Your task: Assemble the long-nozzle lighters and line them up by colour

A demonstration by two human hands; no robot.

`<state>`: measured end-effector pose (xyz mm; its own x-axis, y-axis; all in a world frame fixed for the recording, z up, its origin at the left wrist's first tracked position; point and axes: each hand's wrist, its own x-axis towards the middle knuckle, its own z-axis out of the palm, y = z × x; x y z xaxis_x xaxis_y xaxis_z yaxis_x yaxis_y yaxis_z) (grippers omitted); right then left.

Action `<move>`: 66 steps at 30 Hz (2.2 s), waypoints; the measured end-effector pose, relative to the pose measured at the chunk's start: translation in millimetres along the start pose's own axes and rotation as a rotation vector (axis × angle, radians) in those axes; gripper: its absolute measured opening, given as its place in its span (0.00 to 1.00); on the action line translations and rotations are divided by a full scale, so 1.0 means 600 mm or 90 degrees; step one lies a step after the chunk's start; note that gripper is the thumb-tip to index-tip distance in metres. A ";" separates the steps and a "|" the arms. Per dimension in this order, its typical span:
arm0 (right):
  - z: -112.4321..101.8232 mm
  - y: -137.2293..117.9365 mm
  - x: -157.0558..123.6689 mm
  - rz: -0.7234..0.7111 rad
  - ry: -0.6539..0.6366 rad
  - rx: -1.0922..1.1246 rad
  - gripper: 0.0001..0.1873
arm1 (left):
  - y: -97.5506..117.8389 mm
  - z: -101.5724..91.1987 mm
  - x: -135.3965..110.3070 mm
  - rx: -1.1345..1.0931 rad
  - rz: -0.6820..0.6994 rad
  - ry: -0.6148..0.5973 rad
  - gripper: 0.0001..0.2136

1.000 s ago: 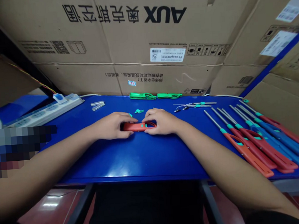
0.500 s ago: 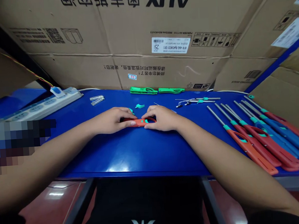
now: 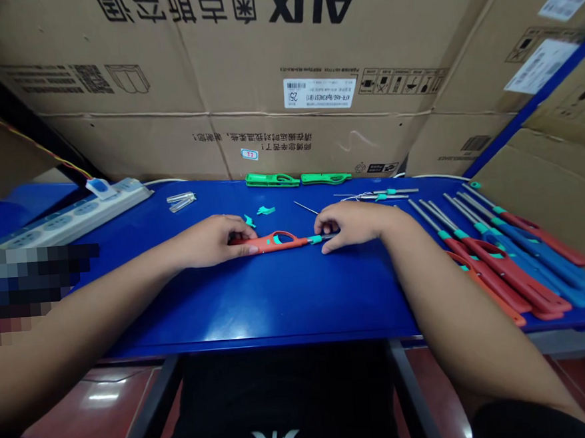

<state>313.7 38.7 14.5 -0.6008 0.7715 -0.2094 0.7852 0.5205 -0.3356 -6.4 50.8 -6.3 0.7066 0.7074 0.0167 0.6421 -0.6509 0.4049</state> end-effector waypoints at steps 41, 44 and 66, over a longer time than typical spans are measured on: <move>0.062 -0.129 0.040 -0.335 0.380 -0.437 0.21 | 0.066 0.014 -0.035 0.107 0.125 0.246 0.18; 0.057 -0.139 0.040 -0.301 0.371 -0.441 0.19 | 0.059 0.020 -0.024 0.046 0.100 0.251 0.17; 0.100 -0.179 0.058 -0.091 0.384 0.142 0.07 | 0.055 0.018 0.001 -0.825 -0.044 0.467 0.17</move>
<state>199.2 -12.2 -11.8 -0.4567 0.8038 0.3813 0.6146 0.5949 -0.5180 18.2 26.9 -3.1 0.1312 0.9596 0.2489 -0.3152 -0.1976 0.9282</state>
